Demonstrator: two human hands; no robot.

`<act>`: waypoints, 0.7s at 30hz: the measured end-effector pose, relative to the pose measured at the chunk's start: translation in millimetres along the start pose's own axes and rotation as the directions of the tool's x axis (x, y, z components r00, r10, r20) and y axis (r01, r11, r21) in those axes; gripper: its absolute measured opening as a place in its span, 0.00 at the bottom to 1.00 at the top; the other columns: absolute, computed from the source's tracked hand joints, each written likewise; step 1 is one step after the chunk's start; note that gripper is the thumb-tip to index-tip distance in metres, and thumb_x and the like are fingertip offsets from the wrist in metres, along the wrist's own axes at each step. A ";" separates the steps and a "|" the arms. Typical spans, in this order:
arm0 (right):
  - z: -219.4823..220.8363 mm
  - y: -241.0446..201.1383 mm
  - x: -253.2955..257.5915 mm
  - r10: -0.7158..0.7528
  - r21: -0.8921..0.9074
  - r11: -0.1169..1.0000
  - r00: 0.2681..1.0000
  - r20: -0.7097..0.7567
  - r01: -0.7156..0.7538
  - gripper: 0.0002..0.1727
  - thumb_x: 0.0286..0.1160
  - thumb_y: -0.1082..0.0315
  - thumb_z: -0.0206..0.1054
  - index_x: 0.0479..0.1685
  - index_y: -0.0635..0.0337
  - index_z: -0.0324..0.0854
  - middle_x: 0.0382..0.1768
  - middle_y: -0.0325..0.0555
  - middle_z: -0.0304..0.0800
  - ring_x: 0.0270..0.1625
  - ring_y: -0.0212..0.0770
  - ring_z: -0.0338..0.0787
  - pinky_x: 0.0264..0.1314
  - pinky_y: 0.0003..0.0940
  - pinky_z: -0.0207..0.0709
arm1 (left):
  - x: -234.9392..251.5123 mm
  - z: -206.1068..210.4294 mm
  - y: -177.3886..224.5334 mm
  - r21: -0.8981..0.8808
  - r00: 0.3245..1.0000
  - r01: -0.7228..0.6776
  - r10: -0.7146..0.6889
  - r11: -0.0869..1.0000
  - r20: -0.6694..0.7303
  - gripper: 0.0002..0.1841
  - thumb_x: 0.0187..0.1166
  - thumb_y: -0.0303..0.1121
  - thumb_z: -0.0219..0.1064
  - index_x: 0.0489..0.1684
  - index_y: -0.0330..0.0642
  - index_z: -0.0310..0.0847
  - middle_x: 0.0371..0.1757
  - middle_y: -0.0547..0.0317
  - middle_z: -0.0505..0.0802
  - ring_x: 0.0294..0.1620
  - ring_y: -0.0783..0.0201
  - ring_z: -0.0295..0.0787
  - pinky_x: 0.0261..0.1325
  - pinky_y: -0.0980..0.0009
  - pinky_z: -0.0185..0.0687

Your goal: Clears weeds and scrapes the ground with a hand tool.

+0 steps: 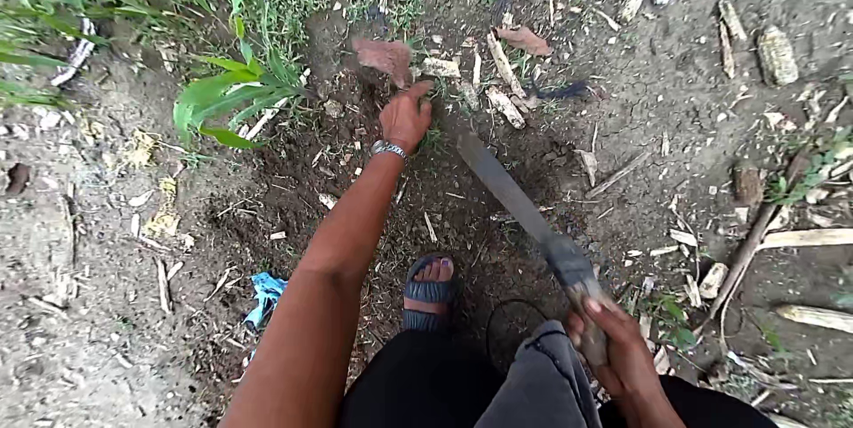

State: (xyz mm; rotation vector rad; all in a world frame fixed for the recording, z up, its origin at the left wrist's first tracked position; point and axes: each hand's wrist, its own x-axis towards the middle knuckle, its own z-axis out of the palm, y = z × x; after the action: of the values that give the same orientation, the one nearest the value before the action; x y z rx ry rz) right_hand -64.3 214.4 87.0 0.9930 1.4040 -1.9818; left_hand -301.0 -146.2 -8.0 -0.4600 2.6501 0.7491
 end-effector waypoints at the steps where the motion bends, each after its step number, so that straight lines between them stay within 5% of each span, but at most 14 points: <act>1: 20.8 -2.8 19.8 0.011 -0.050 0.999 1.000 -0.006 -0.011 0.14 0.80 0.62 0.59 0.56 0.60 0.78 0.19 0.39 0.84 0.14 0.31 0.82 0.12 0.26 0.77 | 6.3 -2.3 12.8 0.078 0.999 -0.024 0.021 0.997 0.036 0.23 0.92 0.41 0.51 0.84 0.59 0.76 0.70 0.39 0.90 0.70 0.33 0.87 0.67 0.28 0.76; 3: 53.7 -2.0 60.1 0.036 -0.052 0.998 0.999 0.002 -0.036 0.14 0.90 0.64 0.51 0.61 0.64 0.74 0.18 0.43 0.82 0.13 0.35 0.81 0.10 0.28 0.76 | 14.1 2.0 38.2 0.231 0.995 -0.022 -0.002 0.973 0.100 0.27 0.94 0.50 0.49 0.86 0.51 0.72 0.69 0.31 0.89 0.66 0.28 0.88 0.63 0.27 0.78; 6: 58.0 17.4 84.5 0.000 0.010 1.000 1.000 0.010 0.000 0.13 0.89 0.66 0.54 0.59 0.66 0.75 0.17 0.46 0.82 0.13 0.38 0.82 0.09 0.31 0.76 | 19.6 16.1 62.5 0.279 0.997 0.035 -0.054 0.960 0.062 0.32 0.92 0.54 0.52 0.86 0.39 0.69 0.70 0.22 0.84 0.65 0.23 0.86 0.62 0.28 0.80; 12: 49.6 17.7 82.3 -0.240 -0.222 0.943 0.969 0.062 0.248 0.23 0.75 0.71 0.66 0.69 0.70 0.75 0.20 0.44 0.87 0.16 0.38 0.86 0.15 0.32 0.83 | 23.4 20.6 62.1 0.308 0.986 0.135 -0.159 0.942 0.052 0.28 0.94 0.48 0.50 0.82 0.38 0.72 0.68 0.30 0.88 0.66 0.31 0.89 0.63 0.35 0.84; 14: 41.2 10.4 78.4 -0.433 -0.489 0.749 0.889 0.149 0.447 0.33 0.65 0.69 0.75 0.72 0.74 0.76 0.37 0.45 0.94 0.31 0.31 0.92 0.35 0.26 0.89 | 22.9 12.3 56.9 0.275 0.981 0.148 -0.176 0.950 0.081 0.26 0.94 0.45 0.48 0.82 0.40 0.72 0.66 0.31 0.90 0.66 0.32 0.89 0.63 0.33 0.83; 16: 25.8 -3.2 70.7 -0.557 -0.717 0.346 0.747 0.363 0.606 0.37 0.65 0.57 0.77 0.73 0.73 0.79 0.57 0.59 0.93 0.54 0.39 0.95 0.61 0.34 0.85 | 14.9 8.2 41.4 0.230 0.983 0.142 -0.166 0.963 0.085 0.24 0.94 0.44 0.46 0.80 0.41 0.74 0.64 0.33 0.91 0.66 0.33 0.90 0.63 0.32 0.83; 18: 7.6 -16.4 63.1 -0.578 -0.741 0.041 0.621 0.530 0.670 0.35 0.68 0.52 0.72 0.71 0.70 0.82 0.55 0.66 0.94 0.51 0.56 0.97 0.55 0.53 0.88 | -3.5 6.9 15.7 0.209 0.991 0.108 -0.123 0.972 0.059 0.23 0.92 0.45 0.49 0.76 0.42 0.78 0.64 0.34 0.91 0.63 0.32 0.91 0.60 0.30 0.83; 19: -2.0 -20.7 55.7 -0.568 -0.741 0.000 0.610 0.552 0.671 0.35 0.69 0.51 0.72 0.70 0.69 0.83 0.53 0.65 0.94 0.50 0.57 0.97 0.53 0.53 0.88 | -13.6 7.2 -1.1 0.220 0.993 0.102 -0.112 0.970 0.033 0.24 0.91 0.46 0.52 0.75 0.43 0.79 0.65 0.34 0.91 0.61 0.32 0.91 0.59 0.30 0.83; 21: -22.0 -24.1 36.2 -0.535 -0.762 0.122 0.689 0.489 0.636 0.37 0.65 0.51 0.75 0.70 0.71 0.82 0.56 0.63 0.94 0.54 0.42 0.96 0.61 0.36 0.86 | -31.4 5.1 -44.6 0.236 0.988 0.152 -0.147 0.960 -0.040 0.25 0.87 0.48 0.59 0.76 0.44 0.81 0.71 0.32 0.87 0.60 0.29 0.91 0.57 0.28 0.83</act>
State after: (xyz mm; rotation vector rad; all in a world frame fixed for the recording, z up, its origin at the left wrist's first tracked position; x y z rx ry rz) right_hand -98.2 243.3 67.4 -0.2920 2.6456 -1.1267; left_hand -254.3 -172.8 -18.6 -0.5955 2.6443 0.3749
